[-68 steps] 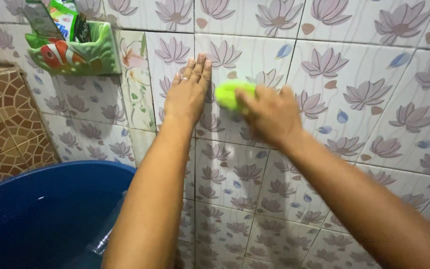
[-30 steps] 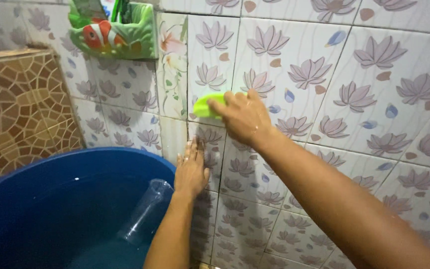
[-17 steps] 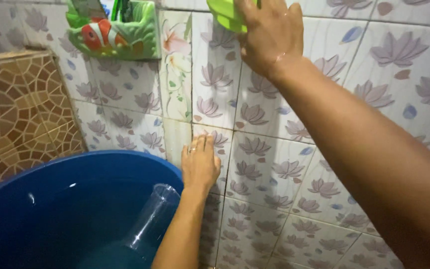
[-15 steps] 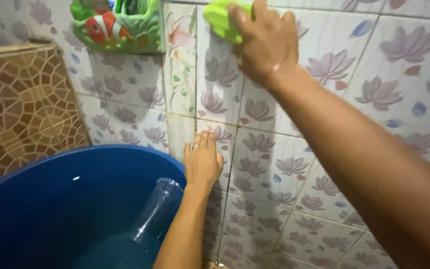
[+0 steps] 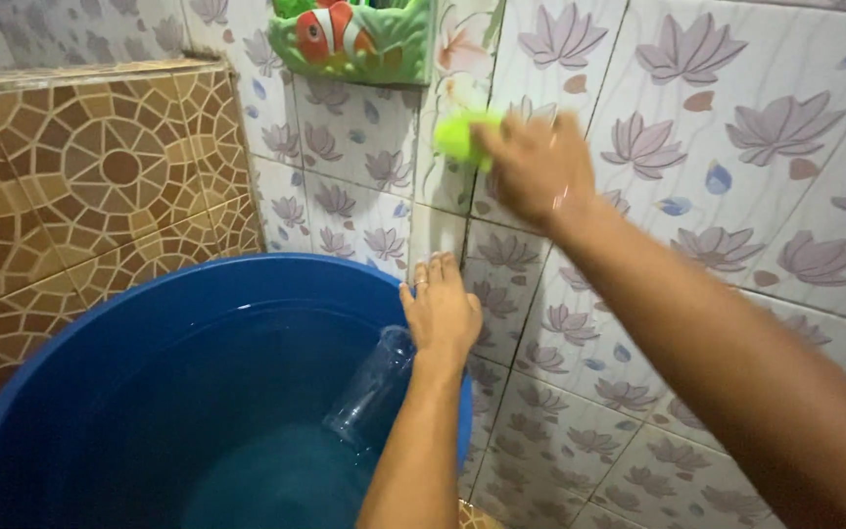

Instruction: Scrubbing the outside of a large blue bucket and the adjacent wall and floor tiles in a bathroom using a green scrub brush.

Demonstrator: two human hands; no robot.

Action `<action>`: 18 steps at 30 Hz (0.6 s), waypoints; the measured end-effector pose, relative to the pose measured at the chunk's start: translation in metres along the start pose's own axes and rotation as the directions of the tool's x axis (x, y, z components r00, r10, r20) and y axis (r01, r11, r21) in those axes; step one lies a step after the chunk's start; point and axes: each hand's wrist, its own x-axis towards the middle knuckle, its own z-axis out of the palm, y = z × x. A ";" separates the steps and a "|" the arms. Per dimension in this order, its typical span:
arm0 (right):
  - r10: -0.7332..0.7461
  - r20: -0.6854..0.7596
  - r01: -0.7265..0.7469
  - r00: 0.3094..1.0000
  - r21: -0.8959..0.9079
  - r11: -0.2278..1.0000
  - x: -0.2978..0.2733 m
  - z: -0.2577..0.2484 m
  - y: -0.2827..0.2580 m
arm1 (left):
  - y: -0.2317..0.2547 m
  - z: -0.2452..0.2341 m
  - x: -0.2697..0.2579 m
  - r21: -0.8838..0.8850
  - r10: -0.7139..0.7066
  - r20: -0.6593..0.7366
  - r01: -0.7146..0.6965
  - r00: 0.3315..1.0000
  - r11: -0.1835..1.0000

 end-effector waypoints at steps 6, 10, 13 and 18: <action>0.089 -0.422 -0.095 0.902 0.007 0.995 0.017 -0.007 0.003 | 0.009 -0.004 0.002 -0.085 0.010 -0.033 -0.013 0.999 0.996; -0.094 -0.293 0.052 0.952 -0.148 0.988 -0.038 0.045 -0.033 | 0.010 -0.014 0.003 -0.056 -0.089 0.130 0.097 0.988 0.994; -0.190 -0.191 0.166 0.963 -0.138 0.977 -0.094 0.079 -0.064 | -0.001 -0.021 -0.004 0.013 -0.263 0.265 0.269 0.928 0.963; -0.042 0.071 0.039 0.997 0.036 0.999 -0.146 0.101 -0.097 | -0.017 -0.036 -0.014 0.047 -0.488 0.367 0.509 0.792 0.860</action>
